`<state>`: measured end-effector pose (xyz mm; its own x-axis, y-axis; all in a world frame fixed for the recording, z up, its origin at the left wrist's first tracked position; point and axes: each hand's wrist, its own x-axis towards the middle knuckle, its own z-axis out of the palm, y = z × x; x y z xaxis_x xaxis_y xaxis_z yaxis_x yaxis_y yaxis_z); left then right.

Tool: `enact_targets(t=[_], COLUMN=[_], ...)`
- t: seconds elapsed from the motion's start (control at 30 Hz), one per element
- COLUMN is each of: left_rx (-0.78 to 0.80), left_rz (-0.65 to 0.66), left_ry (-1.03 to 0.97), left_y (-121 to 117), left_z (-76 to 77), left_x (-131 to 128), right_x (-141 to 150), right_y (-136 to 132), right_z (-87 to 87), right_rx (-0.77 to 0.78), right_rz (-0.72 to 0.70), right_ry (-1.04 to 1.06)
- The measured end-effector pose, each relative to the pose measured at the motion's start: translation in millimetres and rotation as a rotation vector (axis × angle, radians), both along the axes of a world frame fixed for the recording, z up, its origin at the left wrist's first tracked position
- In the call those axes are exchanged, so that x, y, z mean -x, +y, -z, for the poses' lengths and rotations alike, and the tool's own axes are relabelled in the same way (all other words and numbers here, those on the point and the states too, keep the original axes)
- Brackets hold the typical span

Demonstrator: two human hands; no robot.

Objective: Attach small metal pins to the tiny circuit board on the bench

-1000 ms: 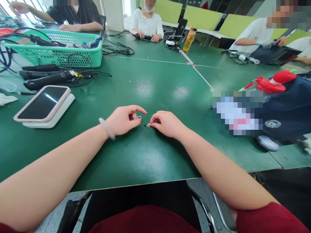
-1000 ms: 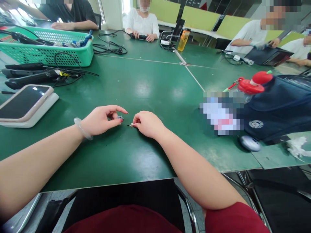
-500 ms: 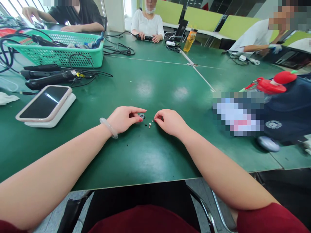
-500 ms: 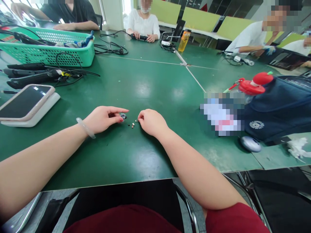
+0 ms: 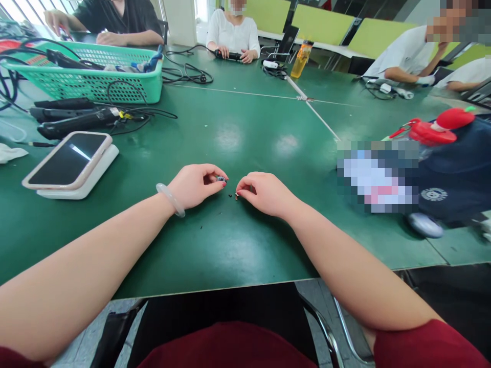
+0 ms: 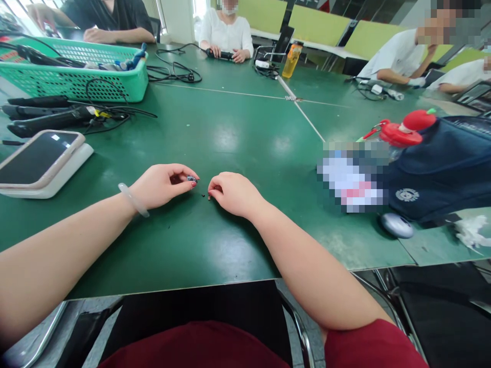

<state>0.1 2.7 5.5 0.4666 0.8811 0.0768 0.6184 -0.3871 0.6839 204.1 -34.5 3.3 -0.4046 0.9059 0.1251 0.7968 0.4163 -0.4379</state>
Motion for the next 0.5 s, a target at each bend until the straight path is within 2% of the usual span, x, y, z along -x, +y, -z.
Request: enact_targets(t=[0.2,0.5], left_rx=[0.005,0.033], left_rz=[-0.014,0.037], left_ry=[0.012,-0.036], left_y=[-0.2,-2.7], left_z=[-2.1,-5.9], left_x=[-1.3,-1.9], right_x=[-2.1,-0.3], right_y=[1.4,3.0], right_z=[1.8,5.6], right_rx=[0.019,0.008], right_rz=[0.001,0.017], right_ry=[-0.028,-0.078])
